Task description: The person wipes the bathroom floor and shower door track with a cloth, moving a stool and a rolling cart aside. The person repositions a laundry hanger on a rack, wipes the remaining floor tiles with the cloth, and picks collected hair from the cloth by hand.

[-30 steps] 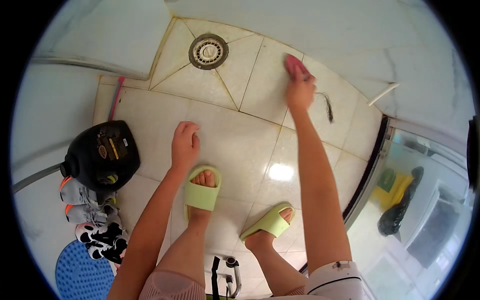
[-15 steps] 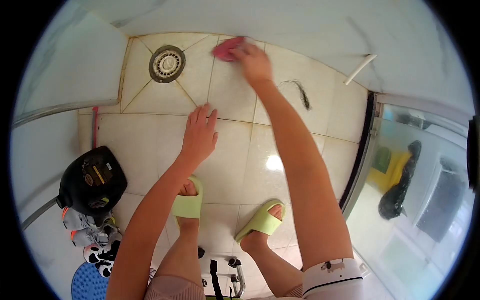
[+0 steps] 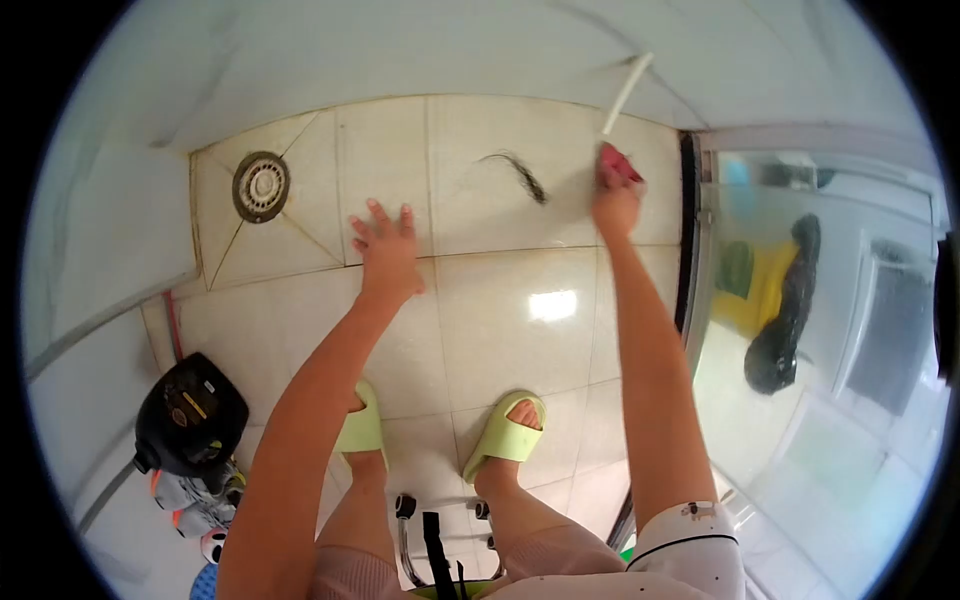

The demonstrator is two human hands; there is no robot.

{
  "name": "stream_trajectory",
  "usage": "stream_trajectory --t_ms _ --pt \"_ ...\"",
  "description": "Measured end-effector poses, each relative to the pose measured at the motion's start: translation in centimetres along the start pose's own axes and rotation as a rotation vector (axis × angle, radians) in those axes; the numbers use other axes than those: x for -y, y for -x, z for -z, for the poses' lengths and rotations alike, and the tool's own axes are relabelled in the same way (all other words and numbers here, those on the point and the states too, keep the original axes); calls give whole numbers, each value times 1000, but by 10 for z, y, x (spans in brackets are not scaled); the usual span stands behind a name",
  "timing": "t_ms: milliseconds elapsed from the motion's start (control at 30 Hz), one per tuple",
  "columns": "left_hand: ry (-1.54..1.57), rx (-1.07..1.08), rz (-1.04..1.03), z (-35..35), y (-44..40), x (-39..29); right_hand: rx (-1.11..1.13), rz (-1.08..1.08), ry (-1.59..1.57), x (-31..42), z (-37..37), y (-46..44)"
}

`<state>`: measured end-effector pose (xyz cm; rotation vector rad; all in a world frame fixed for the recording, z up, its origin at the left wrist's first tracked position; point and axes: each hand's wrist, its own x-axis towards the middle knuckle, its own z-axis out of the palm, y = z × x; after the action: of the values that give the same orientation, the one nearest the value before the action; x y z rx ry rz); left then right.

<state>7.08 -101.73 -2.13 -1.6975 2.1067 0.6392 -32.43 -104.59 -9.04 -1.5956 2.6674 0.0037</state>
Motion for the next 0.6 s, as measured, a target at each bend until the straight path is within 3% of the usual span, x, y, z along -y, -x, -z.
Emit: stream_trajectory --t_ms 67,200,300,433,533,567,600 --pt "3 15 3 2 -2 0 -319 215 -62 39 4 46" --pt "-6 63 19 9 0 -5 -40 288 -321 52 42 132" --pt "-23 73 35 10 -1 -6 -9 88 -405 -4 51 184" --pt "-36 67 56 10 -3 -11 -242 -300 -192 -121 32 267" --pt "-51 60 44 7 -5 -9 -309 -1013 -246 -175 12 287" --pt "-41 52 37 8 -5 -10 -267 -1073 -173 -176 10 270" --pt "-31 43 33 10 -3 -13 -294 -989 -60 -174 -2 253"
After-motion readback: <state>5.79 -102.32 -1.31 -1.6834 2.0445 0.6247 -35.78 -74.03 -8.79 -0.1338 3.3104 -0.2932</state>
